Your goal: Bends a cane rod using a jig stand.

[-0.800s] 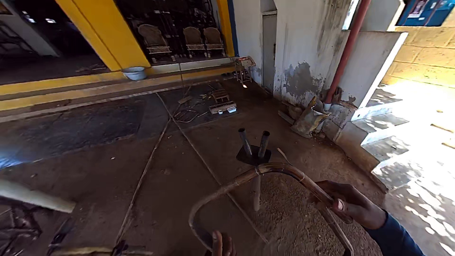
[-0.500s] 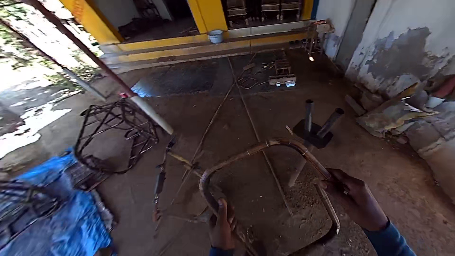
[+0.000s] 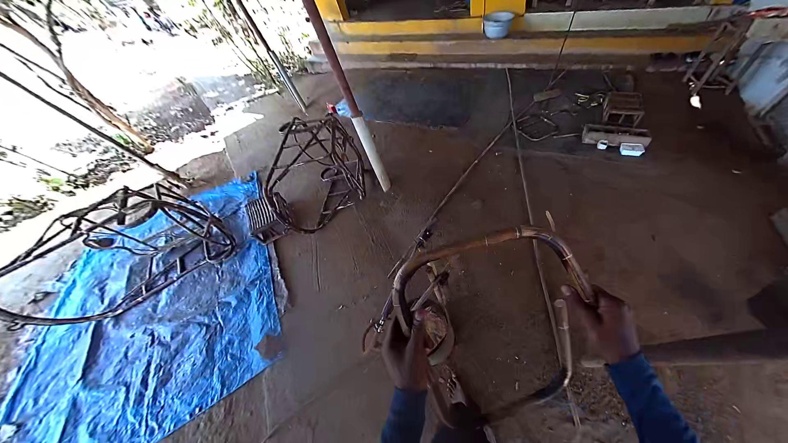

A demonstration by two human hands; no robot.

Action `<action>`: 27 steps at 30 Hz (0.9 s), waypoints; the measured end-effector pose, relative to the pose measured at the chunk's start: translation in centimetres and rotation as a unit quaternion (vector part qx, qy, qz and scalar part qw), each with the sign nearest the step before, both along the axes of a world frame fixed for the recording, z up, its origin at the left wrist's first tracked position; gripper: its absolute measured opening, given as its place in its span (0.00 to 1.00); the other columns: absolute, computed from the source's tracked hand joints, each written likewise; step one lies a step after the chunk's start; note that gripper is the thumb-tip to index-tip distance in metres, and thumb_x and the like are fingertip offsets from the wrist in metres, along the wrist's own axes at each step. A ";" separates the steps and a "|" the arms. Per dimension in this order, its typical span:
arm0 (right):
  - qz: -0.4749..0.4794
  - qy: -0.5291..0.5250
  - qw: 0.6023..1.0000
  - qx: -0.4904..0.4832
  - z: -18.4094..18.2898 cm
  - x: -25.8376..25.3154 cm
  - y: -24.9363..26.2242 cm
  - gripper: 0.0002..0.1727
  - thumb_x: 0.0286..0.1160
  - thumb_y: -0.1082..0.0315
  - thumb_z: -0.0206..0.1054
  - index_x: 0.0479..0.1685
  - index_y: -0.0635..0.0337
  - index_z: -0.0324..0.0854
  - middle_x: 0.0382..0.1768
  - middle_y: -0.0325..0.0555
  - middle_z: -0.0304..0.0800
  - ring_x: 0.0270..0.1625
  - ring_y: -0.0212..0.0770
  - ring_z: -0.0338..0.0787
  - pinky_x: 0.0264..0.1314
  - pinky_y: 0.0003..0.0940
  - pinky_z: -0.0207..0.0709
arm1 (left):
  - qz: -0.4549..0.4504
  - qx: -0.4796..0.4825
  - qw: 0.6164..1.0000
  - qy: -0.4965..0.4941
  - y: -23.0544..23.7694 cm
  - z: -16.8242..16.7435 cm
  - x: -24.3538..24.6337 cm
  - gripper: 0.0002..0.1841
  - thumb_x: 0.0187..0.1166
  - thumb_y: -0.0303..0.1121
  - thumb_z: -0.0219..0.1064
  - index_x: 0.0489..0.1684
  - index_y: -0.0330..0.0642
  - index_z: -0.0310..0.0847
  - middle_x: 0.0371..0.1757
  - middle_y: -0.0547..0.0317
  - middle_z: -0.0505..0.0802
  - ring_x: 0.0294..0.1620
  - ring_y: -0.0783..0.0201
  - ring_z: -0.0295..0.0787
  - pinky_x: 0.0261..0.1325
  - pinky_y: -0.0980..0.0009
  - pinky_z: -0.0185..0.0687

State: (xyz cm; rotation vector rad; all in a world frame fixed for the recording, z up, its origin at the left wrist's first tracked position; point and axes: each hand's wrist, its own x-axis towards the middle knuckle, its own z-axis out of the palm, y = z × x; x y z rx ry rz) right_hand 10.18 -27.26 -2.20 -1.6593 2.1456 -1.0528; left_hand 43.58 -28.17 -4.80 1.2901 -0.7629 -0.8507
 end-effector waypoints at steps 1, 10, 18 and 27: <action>-0.001 -0.031 1.000 -0.002 -0.8 1.7 -1.7 0.36 0.74 0.27 0.60 0.25 0.54 0.82 0.12 0.39 0.73 0.14 0.42 0.75 0.18 0.50 0.72 | 0.040 -0.059 0.992 -0.103 -1.3 1.0 1.7 0.24 0.75 0.41 0.75 0.59 0.29 0.80 0.39 0.57 0.92 0.34 0.70 0.91 0.39 0.71 0.91; -0.049 -0.163 0.975 0.145 -6.5 13.1 -11.9 0.30 0.75 0.39 0.72 0.26 0.61 0.85 0.17 0.47 0.78 0.22 0.49 0.80 0.31 0.56 0.77 | -0.124 0.162 0.884 -0.420 -12.9 -1.5 4.9 0.37 0.85 0.56 0.61 0.85 0.38 0.66 0.58 0.42 0.91 0.50 0.44 0.92 0.54 0.40 0.86; -0.004 -0.121 0.959 0.255 -8.0 17.7 -16.1 0.30 0.76 0.36 0.68 0.34 0.57 0.87 0.26 0.48 0.87 0.34 0.50 0.89 0.43 0.56 0.81 | -0.194 0.445 0.711 -0.510 -21.5 -7.9 7.6 0.41 0.91 0.63 0.30 0.53 0.43 0.91 0.59 0.45 0.95 0.66 0.46 0.91 0.64 0.41 0.83; -0.005 -0.179 0.939 0.294 -9.9 14.0 -19.0 0.29 0.74 0.36 0.69 0.33 0.57 0.86 0.26 0.47 0.86 0.33 0.49 0.88 0.43 0.55 0.81 | -0.049 0.243 0.830 -0.500 -16.2 -5.3 8.0 0.32 0.86 0.62 0.55 0.53 0.40 0.89 0.40 0.47 0.95 0.42 0.48 0.94 0.49 0.42 0.87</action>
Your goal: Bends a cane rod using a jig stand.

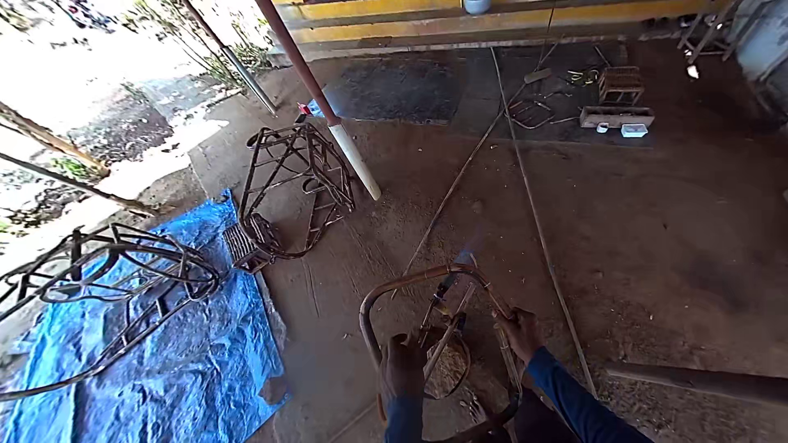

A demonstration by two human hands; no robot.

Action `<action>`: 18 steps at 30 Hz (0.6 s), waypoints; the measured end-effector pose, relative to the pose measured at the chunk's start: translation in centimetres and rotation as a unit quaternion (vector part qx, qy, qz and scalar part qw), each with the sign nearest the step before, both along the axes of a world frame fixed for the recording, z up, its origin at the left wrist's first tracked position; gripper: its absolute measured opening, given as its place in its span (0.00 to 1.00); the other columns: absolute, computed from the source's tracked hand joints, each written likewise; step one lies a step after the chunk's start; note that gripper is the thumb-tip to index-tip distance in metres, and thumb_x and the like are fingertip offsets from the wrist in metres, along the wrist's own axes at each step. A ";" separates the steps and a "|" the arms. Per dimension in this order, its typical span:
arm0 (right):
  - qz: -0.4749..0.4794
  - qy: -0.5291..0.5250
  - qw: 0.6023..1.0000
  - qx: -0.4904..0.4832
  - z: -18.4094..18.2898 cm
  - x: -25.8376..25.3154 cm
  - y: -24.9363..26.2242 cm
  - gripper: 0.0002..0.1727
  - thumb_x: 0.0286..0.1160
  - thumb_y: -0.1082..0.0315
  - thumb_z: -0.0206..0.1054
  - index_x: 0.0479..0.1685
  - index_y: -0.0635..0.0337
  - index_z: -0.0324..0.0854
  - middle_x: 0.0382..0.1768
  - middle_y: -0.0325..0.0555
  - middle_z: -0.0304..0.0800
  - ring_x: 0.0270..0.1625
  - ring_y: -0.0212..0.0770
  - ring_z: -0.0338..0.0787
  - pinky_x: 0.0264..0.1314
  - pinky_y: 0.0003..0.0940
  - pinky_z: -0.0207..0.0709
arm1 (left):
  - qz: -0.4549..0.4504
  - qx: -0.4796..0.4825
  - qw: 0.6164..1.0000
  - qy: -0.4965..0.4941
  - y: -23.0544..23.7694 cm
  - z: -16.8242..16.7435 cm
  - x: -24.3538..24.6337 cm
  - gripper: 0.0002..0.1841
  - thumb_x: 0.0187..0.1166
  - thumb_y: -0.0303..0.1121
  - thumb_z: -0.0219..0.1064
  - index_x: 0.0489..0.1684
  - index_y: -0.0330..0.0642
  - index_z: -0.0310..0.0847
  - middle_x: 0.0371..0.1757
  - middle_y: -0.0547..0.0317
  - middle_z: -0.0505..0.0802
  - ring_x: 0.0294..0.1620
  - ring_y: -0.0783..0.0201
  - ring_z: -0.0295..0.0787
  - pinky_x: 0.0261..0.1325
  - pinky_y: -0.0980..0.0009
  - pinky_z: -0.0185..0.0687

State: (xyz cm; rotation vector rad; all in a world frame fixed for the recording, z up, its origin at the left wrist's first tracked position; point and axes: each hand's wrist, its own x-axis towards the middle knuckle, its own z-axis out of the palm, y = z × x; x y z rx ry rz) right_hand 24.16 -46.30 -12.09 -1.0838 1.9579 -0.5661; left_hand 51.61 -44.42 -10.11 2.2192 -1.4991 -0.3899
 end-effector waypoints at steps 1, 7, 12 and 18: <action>-0.007 -0.010 1.000 0.003 -0.4 -0.7 -0.5 0.29 0.74 0.37 0.69 0.33 0.58 0.86 0.27 0.48 0.86 0.34 0.49 0.88 0.43 0.56 0.80 | -0.021 -0.145 0.989 -0.002 1.6 0.3 0.3 0.27 0.84 0.54 0.63 0.54 0.34 0.88 0.40 0.46 0.94 0.42 0.51 0.93 0.50 0.47 0.89; -0.070 -0.079 0.994 0.019 -1.7 -2.6 -2.3 0.29 0.73 0.38 0.73 0.29 0.59 0.86 0.22 0.47 0.82 0.27 0.47 0.83 0.36 0.52 0.78 | 0.030 -0.072 0.982 0.170 6.6 -4.5 3.6 0.37 0.83 0.51 0.64 0.82 0.28 0.65 0.65 0.34 0.87 0.63 0.50 0.87 0.68 0.51 0.82; -0.033 -0.126 0.991 0.018 -1.8 -2.6 -2.5 0.30 0.66 0.35 0.76 0.36 0.56 0.85 0.25 0.44 0.82 0.30 0.45 0.83 0.40 0.51 0.78 | 0.116 -0.048 0.972 0.199 5.8 -4.7 3.8 0.31 0.91 0.54 0.50 0.52 0.28 0.83 0.19 0.62 0.79 0.16 0.70 0.74 0.23 0.67 0.76; -0.019 -0.134 0.989 -0.058 -3.3 -1.7 -0.7 0.39 0.76 0.30 0.62 0.74 0.50 0.80 0.58 0.45 0.91 0.59 0.43 0.90 0.66 0.51 0.82 | 0.088 -0.050 0.973 0.208 4.4 -4.4 5.9 0.31 0.91 0.56 0.48 0.45 0.32 0.84 0.17 0.64 0.77 0.13 0.70 0.72 0.17 0.68 0.73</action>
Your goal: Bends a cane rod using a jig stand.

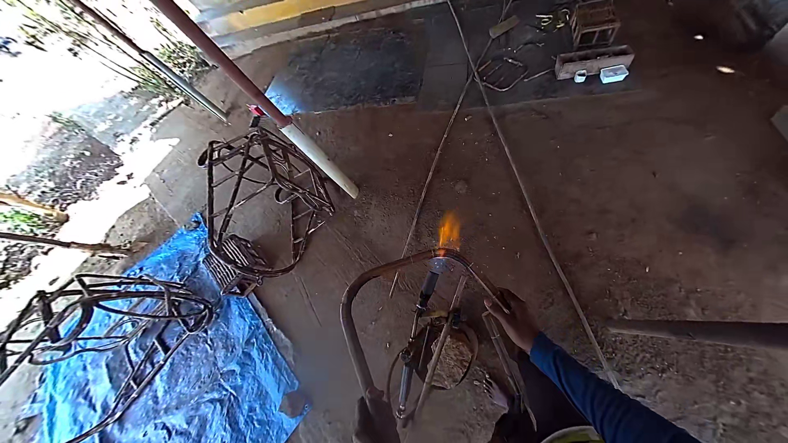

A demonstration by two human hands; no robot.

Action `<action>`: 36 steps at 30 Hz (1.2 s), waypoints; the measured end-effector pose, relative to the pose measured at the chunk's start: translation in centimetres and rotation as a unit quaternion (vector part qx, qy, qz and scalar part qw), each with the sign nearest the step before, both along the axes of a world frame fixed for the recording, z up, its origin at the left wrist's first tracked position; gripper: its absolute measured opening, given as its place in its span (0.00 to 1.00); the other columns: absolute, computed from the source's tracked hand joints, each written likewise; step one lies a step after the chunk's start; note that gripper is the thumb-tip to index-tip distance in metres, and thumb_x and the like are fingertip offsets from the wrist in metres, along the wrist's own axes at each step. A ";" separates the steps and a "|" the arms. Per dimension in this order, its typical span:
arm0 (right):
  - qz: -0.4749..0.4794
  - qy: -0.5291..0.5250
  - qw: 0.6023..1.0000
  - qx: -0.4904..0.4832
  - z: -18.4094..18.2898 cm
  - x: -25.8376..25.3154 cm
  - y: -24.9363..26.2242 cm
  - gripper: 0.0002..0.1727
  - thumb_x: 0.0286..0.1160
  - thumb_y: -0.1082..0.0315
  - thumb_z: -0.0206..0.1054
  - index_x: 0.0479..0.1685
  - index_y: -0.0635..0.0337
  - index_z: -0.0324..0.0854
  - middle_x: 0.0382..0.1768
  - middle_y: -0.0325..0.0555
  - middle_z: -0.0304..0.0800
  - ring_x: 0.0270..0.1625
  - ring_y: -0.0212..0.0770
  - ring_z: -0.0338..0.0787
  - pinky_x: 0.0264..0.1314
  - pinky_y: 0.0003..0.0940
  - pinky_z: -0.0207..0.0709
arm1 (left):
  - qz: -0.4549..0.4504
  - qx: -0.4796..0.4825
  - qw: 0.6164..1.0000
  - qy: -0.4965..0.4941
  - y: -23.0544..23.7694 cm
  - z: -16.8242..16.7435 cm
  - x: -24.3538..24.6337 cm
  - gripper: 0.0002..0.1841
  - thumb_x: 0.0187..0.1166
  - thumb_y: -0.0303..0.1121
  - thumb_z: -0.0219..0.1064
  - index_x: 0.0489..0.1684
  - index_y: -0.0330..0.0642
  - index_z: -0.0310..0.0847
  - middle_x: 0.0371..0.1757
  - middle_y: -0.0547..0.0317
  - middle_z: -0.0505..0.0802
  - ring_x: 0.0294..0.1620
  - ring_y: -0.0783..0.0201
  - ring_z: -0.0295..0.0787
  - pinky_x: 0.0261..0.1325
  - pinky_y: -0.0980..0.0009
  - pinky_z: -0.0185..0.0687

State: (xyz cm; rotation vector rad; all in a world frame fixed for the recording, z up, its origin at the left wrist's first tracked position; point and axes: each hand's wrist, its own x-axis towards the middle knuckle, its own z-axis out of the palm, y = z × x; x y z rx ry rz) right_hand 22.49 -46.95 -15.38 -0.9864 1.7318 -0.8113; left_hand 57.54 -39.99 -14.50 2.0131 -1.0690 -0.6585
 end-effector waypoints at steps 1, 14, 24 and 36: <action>0.001 -0.008 1.000 -0.006 -0.2 -0.1 0.4 0.40 0.79 0.30 0.58 0.79 0.50 0.77 0.67 0.46 0.88 0.68 0.43 0.87 0.74 0.51 0.79 | -0.004 0.003 1.000 0.008 -0.2 0.1 0.2 0.32 0.91 0.57 0.47 0.45 0.32 0.83 0.16 0.64 0.77 0.12 0.69 0.72 0.16 0.68 0.73; -0.074 -0.096 0.991 -0.058 0.6 0.1 1.2 0.42 0.89 0.36 0.44 0.92 0.56 0.60 0.88 0.50 0.68 0.88 0.44 0.69 0.91 0.50 0.62 | 0.024 0.023 0.992 0.120 -0.3 0.4 -1.9 0.31 0.93 0.57 0.45 0.48 0.35 0.81 0.14 0.64 0.76 0.08 0.67 0.70 0.10 0.68 0.71; -0.035 -0.137 0.985 -0.095 1.3 0.4 -2.9 0.44 0.90 0.35 0.39 0.94 0.58 0.55 0.92 0.53 0.59 0.93 0.45 0.60 0.95 0.49 0.53 | 0.078 0.005 0.983 0.167 -1.0 0.9 -3.0 0.30 0.93 0.57 0.44 0.46 0.37 0.79 0.12 0.65 0.73 0.07 0.68 0.67 0.08 0.70 0.67; -0.081 -0.181 0.978 -0.061 0.7 -0.9 -1.3 0.41 0.90 0.35 0.41 0.93 0.53 0.57 0.91 0.48 0.61 0.89 0.50 0.66 0.83 0.61 0.67 | 0.068 0.015 0.980 0.186 -0.3 0.3 -3.9 0.29 0.94 0.55 0.45 0.46 0.36 0.80 0.11 0.64 0.74 0.05 0.69 0.66 0.06 0.72 0.67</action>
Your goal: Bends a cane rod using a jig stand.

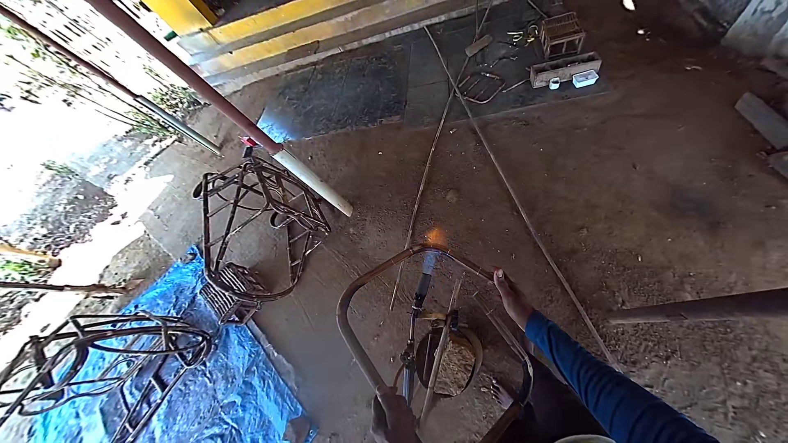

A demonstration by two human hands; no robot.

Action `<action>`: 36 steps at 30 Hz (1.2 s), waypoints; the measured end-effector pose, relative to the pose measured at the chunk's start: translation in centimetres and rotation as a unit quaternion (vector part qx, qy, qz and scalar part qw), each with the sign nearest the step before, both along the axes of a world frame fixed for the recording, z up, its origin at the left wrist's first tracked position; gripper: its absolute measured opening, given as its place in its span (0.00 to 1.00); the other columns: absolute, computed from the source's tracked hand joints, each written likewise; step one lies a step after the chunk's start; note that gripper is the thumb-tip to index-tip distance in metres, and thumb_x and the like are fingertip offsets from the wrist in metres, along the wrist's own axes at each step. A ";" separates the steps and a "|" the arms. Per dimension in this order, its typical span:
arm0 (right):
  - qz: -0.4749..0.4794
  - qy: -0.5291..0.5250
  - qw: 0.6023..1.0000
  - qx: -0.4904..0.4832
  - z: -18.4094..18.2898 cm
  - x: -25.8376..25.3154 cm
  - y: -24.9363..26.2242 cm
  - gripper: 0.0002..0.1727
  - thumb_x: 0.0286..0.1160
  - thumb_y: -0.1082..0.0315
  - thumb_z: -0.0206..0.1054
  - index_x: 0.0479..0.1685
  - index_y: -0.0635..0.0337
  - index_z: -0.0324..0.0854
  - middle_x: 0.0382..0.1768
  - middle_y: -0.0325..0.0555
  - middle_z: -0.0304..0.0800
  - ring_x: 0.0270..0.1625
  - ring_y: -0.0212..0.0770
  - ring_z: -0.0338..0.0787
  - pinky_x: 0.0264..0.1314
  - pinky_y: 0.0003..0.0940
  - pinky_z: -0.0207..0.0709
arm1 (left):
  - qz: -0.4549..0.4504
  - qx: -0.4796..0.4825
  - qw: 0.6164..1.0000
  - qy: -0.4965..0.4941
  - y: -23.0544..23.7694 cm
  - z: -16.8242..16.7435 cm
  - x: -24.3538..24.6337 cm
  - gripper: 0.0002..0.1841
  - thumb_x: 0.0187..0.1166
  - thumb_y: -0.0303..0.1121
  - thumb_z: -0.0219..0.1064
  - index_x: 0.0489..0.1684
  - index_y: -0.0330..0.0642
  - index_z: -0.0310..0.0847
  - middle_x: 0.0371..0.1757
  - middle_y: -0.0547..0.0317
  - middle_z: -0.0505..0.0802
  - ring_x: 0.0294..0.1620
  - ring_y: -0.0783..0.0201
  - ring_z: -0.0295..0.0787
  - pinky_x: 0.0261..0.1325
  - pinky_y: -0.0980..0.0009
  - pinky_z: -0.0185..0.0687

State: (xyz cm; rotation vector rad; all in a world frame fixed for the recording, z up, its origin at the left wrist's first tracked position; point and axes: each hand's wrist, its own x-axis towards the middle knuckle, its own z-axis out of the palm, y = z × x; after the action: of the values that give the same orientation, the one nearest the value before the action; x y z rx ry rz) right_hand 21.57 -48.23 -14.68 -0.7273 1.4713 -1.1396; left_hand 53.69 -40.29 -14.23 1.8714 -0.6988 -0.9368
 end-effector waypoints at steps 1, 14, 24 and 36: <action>-0.004 -0.001 1.000 0.003 0.0 -0.3 0.4 0.41 0.90 0.36 0.41 0.93 0.54 0.57 0.92 0.49 0.60 0.89 0.51 0.66 0.83 0.62 0.67 | -0.001 0.004 1.000 0.003 0.1 0.0 -0.2 0.28 0.94 0.55 0.45 0.46 0.36 0.80 0.11 0.65 0.74 0.05 0.69 0.66 0.06 0.72 0.66; -0.027 0.022 0.999 0.015 -0.2 -2.6 2.2 0.38 0.91 0.38 0.44 0.91 0.54 0.60 0.89 0.49 0.66 0.86 0.49 0.71 0.81 0.58 0.70 | -0.026 0.013 0.999 0.029 0.8 -0.2 -1.8 0.28 0.94 0.55 0.45 0.45 0.37 0.79 0.12 0.64 0.72 0.04 0.68 0.65 0.06 0.70 0.68; 0.142 0.241 0.956 -0.090 3.6 3.2 8.5 0.43 0.79 0.28 0.58 0.81 0.52 0.75 0.76 0.44 0.82 0.77 0.39 0.82 0.81 0.44 0.77 | 0.022 -0.032 0.992 0.118 0.3 1.9 -5.7 0.27 0.94 0.56 0.45 0.44 0.40 0.78 0.11 0.64 0.72 0.04 0.68 0.65 0.05 0.71 0.67; 0.445 0.036 0.894 0.015 0.5 8.5 16.1 0.39 0.85 0.34 0.56 0.77 0.60 0.72 0.53 0.61 0.90 0.53 0.57 0.92 0.62 0.62 0.82 | 0.089 -0.075 0.964 0.239 3.3 2.3 -11.6 0.24 0.95 0.56 0.42 0.48 0.43 0.71 0.12 0.66 0.72 0.02 0.69 0.66 0.04 0.71 0.69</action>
State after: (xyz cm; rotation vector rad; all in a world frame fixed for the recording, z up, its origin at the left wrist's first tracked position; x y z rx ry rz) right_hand 30.07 -32.15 -14.15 -1.2536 0.9974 -0.3759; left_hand 42.08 -36.99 -11.97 1.4665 -0.2921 -1.1282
